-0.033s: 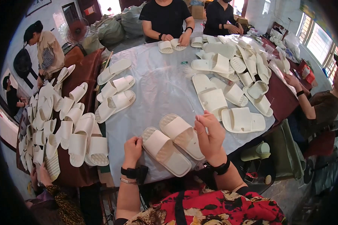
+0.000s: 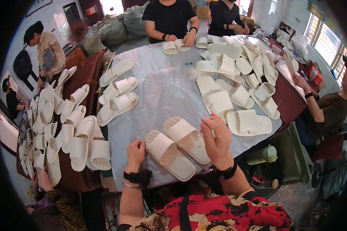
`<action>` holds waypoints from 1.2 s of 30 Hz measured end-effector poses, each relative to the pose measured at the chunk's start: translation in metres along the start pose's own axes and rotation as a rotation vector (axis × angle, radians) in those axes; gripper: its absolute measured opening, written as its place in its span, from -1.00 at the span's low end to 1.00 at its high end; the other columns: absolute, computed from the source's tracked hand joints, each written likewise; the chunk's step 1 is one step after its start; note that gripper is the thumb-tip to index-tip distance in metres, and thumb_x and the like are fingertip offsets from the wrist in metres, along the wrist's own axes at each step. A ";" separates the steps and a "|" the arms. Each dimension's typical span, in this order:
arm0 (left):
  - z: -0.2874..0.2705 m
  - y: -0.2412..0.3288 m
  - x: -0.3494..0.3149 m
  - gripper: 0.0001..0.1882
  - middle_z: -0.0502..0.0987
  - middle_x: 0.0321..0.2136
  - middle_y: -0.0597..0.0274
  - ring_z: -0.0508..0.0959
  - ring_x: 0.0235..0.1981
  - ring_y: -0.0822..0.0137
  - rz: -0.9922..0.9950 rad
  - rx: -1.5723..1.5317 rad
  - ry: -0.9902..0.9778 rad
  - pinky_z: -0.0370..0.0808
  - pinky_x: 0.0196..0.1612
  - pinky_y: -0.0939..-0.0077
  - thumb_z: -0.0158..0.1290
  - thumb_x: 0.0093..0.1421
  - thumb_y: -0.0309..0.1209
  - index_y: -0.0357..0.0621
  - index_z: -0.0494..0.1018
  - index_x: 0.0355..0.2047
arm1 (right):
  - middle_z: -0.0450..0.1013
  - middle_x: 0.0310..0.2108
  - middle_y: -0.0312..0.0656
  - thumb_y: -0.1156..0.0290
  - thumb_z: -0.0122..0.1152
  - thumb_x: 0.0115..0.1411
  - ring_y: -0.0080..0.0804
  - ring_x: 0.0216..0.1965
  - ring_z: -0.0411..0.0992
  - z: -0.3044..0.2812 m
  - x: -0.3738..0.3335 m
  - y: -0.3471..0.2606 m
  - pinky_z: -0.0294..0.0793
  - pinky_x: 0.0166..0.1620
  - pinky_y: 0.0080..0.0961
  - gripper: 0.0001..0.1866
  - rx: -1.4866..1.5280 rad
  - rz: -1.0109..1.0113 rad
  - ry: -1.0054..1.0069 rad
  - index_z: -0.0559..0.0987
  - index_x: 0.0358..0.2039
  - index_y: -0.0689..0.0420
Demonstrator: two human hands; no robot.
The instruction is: Stitch the upper fabric of white slippers to the soles using a sewing needle and thread in a manufacturing setting.
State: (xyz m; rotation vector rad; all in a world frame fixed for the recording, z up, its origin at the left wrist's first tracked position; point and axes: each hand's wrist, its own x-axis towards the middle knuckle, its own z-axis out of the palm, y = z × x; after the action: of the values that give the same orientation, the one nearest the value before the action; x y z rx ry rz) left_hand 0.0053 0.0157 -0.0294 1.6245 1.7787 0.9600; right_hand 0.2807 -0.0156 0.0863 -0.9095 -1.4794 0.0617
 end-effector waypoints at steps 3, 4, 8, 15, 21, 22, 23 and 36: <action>-0.001 -0.009 0.002 -0.72 0.51 -0.65 -0.01 0.52 -0.62 0.14 -0.048 -0.020 -0.010 0.40 -0.50 0.35 0.02 0.17 -0.32 -0.35 0.50 -0.48 | 0.44 -0.55 -0.16 0.61 0.21 0.04 -0.20 -0.46 0.42 -0.008 -0.001 0.002 0.42 -0.07 -0.21 -0.88 -0.080 -0.020 -0.031 0.55 -0.35 0.24; -0.002 -0.012 0.005 -0.72 0.51 -0.65 -0.02 0.52 -0.62 0.14 -0.015 -0.006 -0.005 0.40 -0.50 0.34 0.02 0.18 -0.32 -0.35 0.50 -0.48 | 0.43 -0.56 -0.16 0.59 0.21 0.04 -0.19 -0.48 0.41 -0.011 -0.004 0.006 0.42 -0.13 -0.23 -0.90 -0.170 -0.024 -0.124 0.55 -0.38 0.24; -0.004 0.001 0.008 -0.74 0.53 -0.61 0.03 0.51 -0.60 0.26 0.074 -0.008 0.078 0.41 -0.48 0.42 0.02 0.19 -0.34 -0.36 0.50 -0.43 | 0.44 -0.57 -0.14 0.54 0.21 0.00 -0.15 -0.49 0.39 -0.027 -0.032 0.023 0.37 -0.30 -0.26 -0.94 -0.347 0.065 -0.348 0.54 -0.46 0.21; 0.022 0.068 0.041 -0.78 0.57 -0.52 0.02 0.55 -0.50 0.36 0.357 -0.077 0.024 0.46 -0.36 0.49 0.06 0.14 -0.39 -0.35 0.52 -0.33 | 0.48 -0.58 -0.10 0.44 0.20 0.02 -0.09 -0.50 0.44 -0.036 -0.061 0.032 0.40 -0.39 -0.23 -0.92 -0.523 0.172 -0.554 0.58 -0.54 0.17; 0.061 0.081 0.061 -0.76 0.60 -0.47 0.07 0.56 -0.43 0.34 0.242 -0.045 -0.359 0.48 -0.30 0.44 0.09 0.09 -0.38 -0.32 0.54 -0.32 | 0.45 -0.65 -0.12 0.45 0.11 -0.07 -0.14 -0.53 0.46 -0.014 -0.076 0.044 0.43 -0.48 -0.23 -0.88 -0.606 0.153 -0.664 0.49 -0.70 0.11; 0.065 0.078 0.065 -0.75 0.60 -0.44 0.12 0.56 -0.42 0.35 0.225 -0.033 -0.367 0.48 -0.29 0.47 0.11 0.08 -0.36 -0.32 0.55 -0.31 | 0.45 -0.65 -0.11 0.45 0.10 -0.05 -0.13 -0.52 0.46 -0.006 -0.078 0.049 0.43 -0.46 -0.22 -0.87 -0.606 0.179 -0.688 0.49 -0.69 0.11; 0.068 0.076 0.067 -0.75 0.60 -0.44 0.12 0.56 -0.42 0.35 0.227 -0.031 -0.367 0.48 -0.29 0.47 0.11 0.08 -0.36 -0.32 0.55 -0.31 | 0.45 -0.64 -0.10 0.44 0.10 -0.04 -0.12 -0.51 0.46 0.002 -0.080 0.054 0.43 -0.44 -0.21 -0.87 -0.603 0.204 -0.712 0.49 -0.68 0.12; 0.076 0.073 0.067 -0.80 0.50 -0.52 0.36 0.39 -0.55 0.55 -0.113 -0.462 -0.559 0.33 -0.48 0.66 0.12 0.15 -0.40 -0.32 0.54 -0.31 | 0.47 -0.59 -0.09 0.46 0.12 -0.02 -0.08 -0.48 0.44 0.036 -0.079 0.084 0.30 -0.37 -0.18 -0.91 -0.418 0.246 -0.497 0.49 -0.61 0.16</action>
State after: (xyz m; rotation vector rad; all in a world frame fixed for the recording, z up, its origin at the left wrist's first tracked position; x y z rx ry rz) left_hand 0.1009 0.0945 -0.0116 1.3101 1.1528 0.7033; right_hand 0.2788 0.0152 -0.0304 -1.4921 -1.8683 0.1743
